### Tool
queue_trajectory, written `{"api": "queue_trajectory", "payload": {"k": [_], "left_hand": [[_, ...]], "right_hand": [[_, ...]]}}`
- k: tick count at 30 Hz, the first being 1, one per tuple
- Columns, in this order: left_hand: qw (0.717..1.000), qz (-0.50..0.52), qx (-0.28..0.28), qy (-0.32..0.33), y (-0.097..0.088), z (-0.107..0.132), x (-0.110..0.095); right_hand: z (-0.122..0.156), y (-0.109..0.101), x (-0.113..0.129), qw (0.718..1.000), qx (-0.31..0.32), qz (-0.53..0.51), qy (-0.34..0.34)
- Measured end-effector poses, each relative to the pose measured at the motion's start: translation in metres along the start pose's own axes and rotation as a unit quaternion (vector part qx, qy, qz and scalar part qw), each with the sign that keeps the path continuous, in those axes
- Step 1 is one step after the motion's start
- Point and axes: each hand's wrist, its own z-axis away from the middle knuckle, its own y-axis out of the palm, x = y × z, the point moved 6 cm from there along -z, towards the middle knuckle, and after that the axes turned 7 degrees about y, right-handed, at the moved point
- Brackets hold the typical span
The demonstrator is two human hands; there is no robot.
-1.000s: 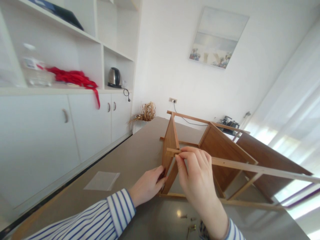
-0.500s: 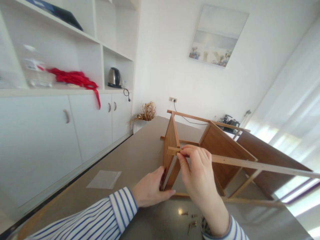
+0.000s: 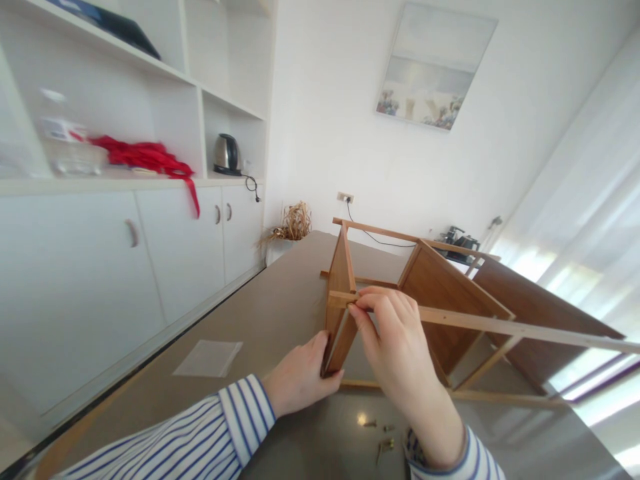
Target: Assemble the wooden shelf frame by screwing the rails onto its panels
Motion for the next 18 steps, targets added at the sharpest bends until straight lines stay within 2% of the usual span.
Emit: {"api": "queue_trajectory", "payload": {"k": [8,13,18], "left_hand": [[1.000,0.003,-0.004,-0.005,0.000,0.001,0.000],[1.000,0.010,-0.012,-0.005,0.001,0.001,0.002],[1.000,0.022,-0.013,0.002,0.000,0.002,0.002]], "right_hand": [[-0.002,0.001,0.000,1.000,0.008,0.011,-0.013],[-0.001,-0.002,-0.001,0.999,0.027,0.007,-0.045],[-0.002,-0.010,-0.014,0.994,0.040,0.083,-0.066]]}}
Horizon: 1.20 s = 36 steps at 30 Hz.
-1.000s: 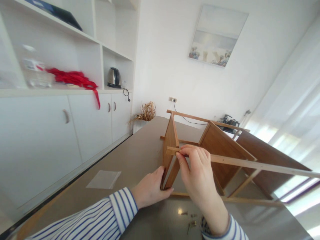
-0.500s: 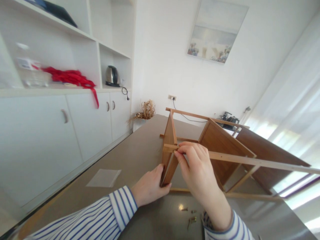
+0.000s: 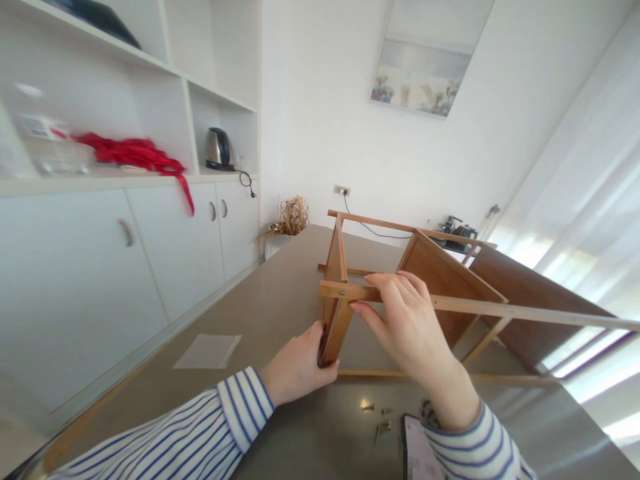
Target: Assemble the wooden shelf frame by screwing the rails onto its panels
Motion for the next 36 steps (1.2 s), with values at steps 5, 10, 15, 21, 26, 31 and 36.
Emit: {"api": "queue_trajectory", "payload": {"k": [5,10,15,21,26,31,36], "left_hand": [[1.000,-0.002,0.009,-0.011,-0.002,-0.001,-0.001],[1.000,-0.007,0.010,-0.010,-0.003,-0.001,-0.002],[1.000,-0.019,0.006,-0.003,-0.002,-0.001,0.000],[0.999,-0.043,0.018,0.002,-0.003,-0.002,0.001],[0.999,-0.046,0.016,0.004,-0.006,-0.003,-0.002],[0.999,-0.050,0.016,-0.002,-0.006,-0.005,-0.001],[0.998,-0.063,0.015,-0.006,-0.006,-0.005,0.002]], "right_hand": [[-0.001,0.001,-0.004,0.998,0.019,0.067,0.000],[-0.002,0.004,-0.004,0.998,0.016,0.057,0.010],[0.006,-0.012,-0.005,0.999,-0.042,0.011,-0.008],[0.066,-0.059,-0.045,0.991,-0.089,-0.034,0.094],[0.162,-0.047,-0.123,0.952,0.124,0.038,0.278],[0.249,-0.037,-0.173,0.857,0.287,0.126,0.408],[0.293,-0.045,-0.181,0.772,0.361,0.187,0.489]]}}
